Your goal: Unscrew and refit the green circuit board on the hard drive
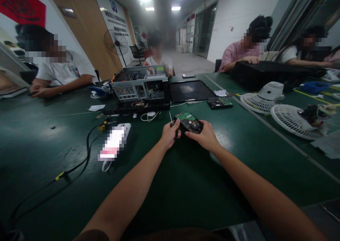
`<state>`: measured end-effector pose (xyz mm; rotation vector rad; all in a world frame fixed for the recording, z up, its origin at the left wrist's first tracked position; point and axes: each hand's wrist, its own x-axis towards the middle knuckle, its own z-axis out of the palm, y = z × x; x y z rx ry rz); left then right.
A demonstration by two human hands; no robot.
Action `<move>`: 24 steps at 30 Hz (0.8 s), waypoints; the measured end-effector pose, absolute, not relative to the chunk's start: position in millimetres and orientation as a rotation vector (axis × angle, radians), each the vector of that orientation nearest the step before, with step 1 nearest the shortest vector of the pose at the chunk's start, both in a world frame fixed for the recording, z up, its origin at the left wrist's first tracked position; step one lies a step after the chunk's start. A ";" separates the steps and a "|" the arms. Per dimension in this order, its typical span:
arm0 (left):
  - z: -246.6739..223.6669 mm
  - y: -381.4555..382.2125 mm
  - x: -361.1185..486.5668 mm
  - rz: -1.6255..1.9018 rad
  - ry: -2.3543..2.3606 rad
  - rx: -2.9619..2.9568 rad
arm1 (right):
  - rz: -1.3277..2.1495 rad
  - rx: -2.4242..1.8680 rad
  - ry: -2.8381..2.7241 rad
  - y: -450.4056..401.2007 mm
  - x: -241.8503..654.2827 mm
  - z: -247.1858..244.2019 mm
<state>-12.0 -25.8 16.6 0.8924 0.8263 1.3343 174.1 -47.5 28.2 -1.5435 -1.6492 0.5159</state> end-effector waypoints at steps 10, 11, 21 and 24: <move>15.9 -19.2 -17.4 1.409 0.835 0.685 | 1.430 -1.161 -0.966 -32.8 171.5 26.1; 16.8 -19.5 -16.9 1.404 0.823 0.666 | 1.512 -1.121 -0.939 -33.8 170.8 27.3; 16.1 -17.6 -17.6 1.356 0.769 0.603 | 1.893 -0.709 -1.126 -56.5 169.0 45.6; 13.8 -17.2 -18.1 1.335 0.832 0.705 | 1.847 -0.770 -1.178 -51.4 177.8 48.3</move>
